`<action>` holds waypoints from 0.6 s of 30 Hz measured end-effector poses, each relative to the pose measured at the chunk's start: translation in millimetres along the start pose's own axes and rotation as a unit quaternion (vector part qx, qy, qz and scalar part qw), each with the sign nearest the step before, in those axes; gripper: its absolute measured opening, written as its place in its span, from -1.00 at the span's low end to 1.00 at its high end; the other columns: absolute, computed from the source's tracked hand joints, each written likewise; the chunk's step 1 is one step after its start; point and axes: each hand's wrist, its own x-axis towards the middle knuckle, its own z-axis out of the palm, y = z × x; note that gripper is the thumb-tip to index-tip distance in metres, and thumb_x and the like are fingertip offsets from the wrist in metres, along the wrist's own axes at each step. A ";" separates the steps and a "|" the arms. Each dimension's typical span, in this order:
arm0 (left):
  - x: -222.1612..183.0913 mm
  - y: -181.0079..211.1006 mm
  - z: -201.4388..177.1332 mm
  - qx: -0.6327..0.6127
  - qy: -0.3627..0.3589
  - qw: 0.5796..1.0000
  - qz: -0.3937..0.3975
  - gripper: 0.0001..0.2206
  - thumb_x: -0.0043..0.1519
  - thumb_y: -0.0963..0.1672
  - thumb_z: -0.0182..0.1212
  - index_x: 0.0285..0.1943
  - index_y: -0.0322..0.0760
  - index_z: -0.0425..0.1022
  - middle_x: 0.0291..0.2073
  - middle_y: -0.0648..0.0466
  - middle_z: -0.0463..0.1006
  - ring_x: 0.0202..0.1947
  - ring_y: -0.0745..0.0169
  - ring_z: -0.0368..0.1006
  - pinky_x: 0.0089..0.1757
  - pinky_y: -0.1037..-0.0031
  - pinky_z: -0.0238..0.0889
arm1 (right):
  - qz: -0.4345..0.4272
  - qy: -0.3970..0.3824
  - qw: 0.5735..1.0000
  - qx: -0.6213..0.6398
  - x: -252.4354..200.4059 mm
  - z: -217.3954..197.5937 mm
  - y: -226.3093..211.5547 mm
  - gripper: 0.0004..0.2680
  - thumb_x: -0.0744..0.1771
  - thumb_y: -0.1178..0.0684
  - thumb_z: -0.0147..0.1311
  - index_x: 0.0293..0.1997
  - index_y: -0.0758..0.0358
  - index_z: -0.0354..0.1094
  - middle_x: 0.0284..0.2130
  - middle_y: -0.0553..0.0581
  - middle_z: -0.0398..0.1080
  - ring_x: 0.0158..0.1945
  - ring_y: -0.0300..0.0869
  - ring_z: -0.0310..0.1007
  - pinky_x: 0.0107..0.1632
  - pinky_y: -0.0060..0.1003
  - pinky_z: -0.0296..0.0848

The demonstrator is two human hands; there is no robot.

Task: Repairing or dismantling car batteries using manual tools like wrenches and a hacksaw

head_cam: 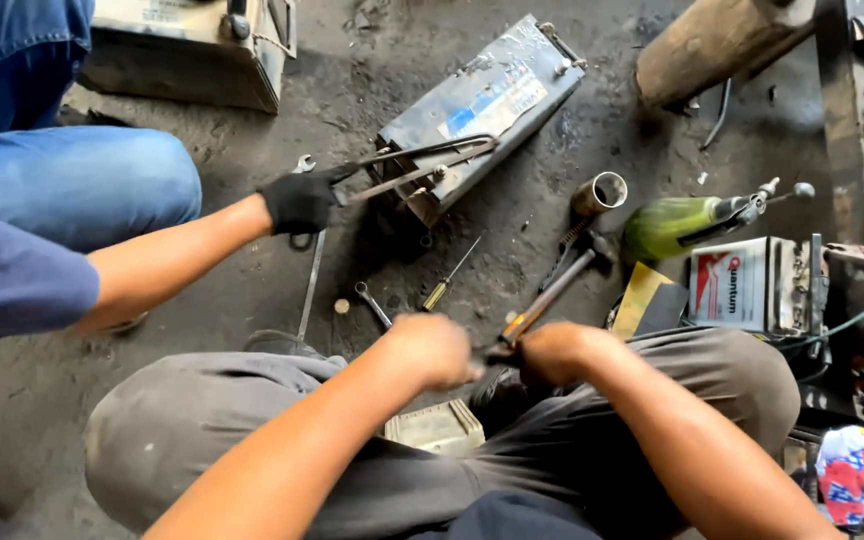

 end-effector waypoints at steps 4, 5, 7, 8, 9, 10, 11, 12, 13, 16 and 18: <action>-2.2 -27.0 48.2 0.045 -0.029 0.998 -0.046 -0.52 0.26 0.11 0.05 0.01 -0.31 0.63 -0.10 -0.18 0.65 0.04 -0.24 0.54 0.05 -0.21 0.27 | -0.095 -0.039 0.966 -0.236 33.3 61.9 -2.8 -0.67 0.30 0.05 0.01 0.19 0.31 0.39 -0.21 0.14 0.58 -0.10 0.02 0.60 0.03 -0.07 0.55; 5.2 -33.5 62.5 0.071 -0.010 0.995 -0.067 -0.57 0.24 0.07 0.06 -0.06 -0.33 0.65 -0.16 -0.20 0.64 -0.05 -0.30 0.55 -0.01 -0.19 0.29 | -0.015 0.002 0.998 -0.067 43.7 80.3 -2.6 -0.67 0.29 -0.03 0.00 0.11 0.31 0.39 -0.25 0.25 0.57 -0.13 0.14 0.61 -0.09 0.14 0.59; -4.9 -23.3 44.6 0.053 -0.010 0.997 -0.046 -0.54 0.26 0.08 0.07 -0.01 -0.37 0.63 -0.07 -0.23 0.60 0.02 -0.33 0.51 0.02 -0.16 0.27 | -0.039 0.010 0.997 -0.068 37.6 63.3 -14.3 -0.69 0.29 0.00 0.01 0.06 0.37 0.41 -0.29 0.27 0.57 -0.16 0.14 0.62 -0.14 0.15 0.59; -8.6 -20.4 32.1 0.042 -0.001 0.999 -0.027 -0.51 0.28 0.09 0.09 0.04 -0.42 0.61 0.01 -0.26 0.56 0.08 -0.36 0.47 0.06 -0.13 0.26 | -0.057 0.027 0.995 -0.074 37.5 50.5 -17.9 -0.71 0.28 0.04 0.02 0.02 0.43 0.42 -0.33 0.29 0.58 -0.19 0.15 0.63 -0.19 0.16 0.59; -7.1 -20.8 34.9 0.041 -0.001 0.999 -0.029 -0.51 0.28 0.09 0.09 0.04 -0.42 0.61 0.01 -0.26 0.56 0.08 -0.36 0.47 0.06 -0.13 0.26 | -0.060 0.026 0.995 -0.074 37.2 39.0 -21.2 -0.71 0.28 0.04 0.02 0.02 0.43 0.42 -0.33 0.29 0.58 -0.19 0.15 0.63 -0.19 0.16 0.59; -7.6 -21.4 38.4 0.046 0.002 0.998 -0.033 -0.52 0.26 0.09 0.11 0.02 -0.39 0.62 -0.02 -0.25 0.56 0.06 -0.34 0.47 0.03 -0.13 0.26 | -0.039 0.036 0.997 -0.060 36.8 29.6 -27.6 -0.74 0.28 0.01 0.01 -0.06 0.37 0.45 -0.36 0.24 0.57 -0.20 0.09 0.64 -0.21 0.10 0.60; -8.2 -21.9 41.4 0.051 0.006 0.998 -0.036 -0.53 0.23 0.09 0.14 -0.01 -0.37 0.63 -0.05 -0.23 0.56 0.03 -0.33 0.47 0.00 -0.14 0.26 | -0.017 0.045 0.998 -0.046 36.0 19.8 -33.5 -0.76 0.27 -0.02 0.00 -0.13 0.31 0.48 -0.40 0.19 0.57 -0.21 0.03 0.65 -0.24 0.04 0.61; -5.3 -23.5 47.5 0.054 0.003 0.998 -0.036 -0.53 0.23 0.09 0.14 -0.01 -0.37 0.63 -0.05 -0.23 0.56 0.03 -0.33 0.47 0.00 -0.14 0.26 | -0.018 0.047 0.998 -0.043 34.0 16.3 -35.9 -0.76 0.27 -0.02 0.00 -0.13 0.31 0.48 -0.40 0.19 0.57 -0.21 0.03 0.65 -0.24 0.04 0.61; -2.5 -25.2 53.4 0.067 0.016 0.997 -0.039 -0.56 0.21 0.07 0.11 -0.05 -0.39 0.64 -0.10 -0.24 0.56 -0.03 -0.34 0.48 -0.07 -0.16 0.28 | -0.027 0.067 0.993 -0.090 31.9 12.6 -38.1 -0.75 0.26 0.02 -0.01 -0.11 0.38 0.45 -0.38 0.21 0.56 -0.22 0.08 0.62 -0.26 0.01 0.61; -0.1 -17.3 48.2 0.099 -0.019 0.994 -0.046 -0.55 0.26 0.11 0.08 0.04 -0.25 0.60 -0.02 -0.20 0.52 -0.01 -0.26 0.45 -0.08 -0.05 0.27 | -0.034 0.074 0.987 -0.136 33.2 14.0 -35.4 -0.67 0.29 0.07 -0.09 0.11 0.51 0.28 -0.07 0.33 0.40 -0.10 0.17 0.51 -0.16 0.04 0.57; -3.8 -10.1 47.4 0.115 -0.069 0.990 -0.049 -0.52 0.31 0.18 0.08 0.18 -0.10 0.57 0.12 -0.14 0.48 0.07 -0.17 0.40 -0.04 0.08 0.23 | -0.031 0.058 0.989 -0.133 33.7 22.0 -36.6 -0.59 0.33 0.09 -0.15 0.30 0.56 0.15 0.22 0.42 0.26 0.03 0.22 0.43 -0.04 0.09 0.53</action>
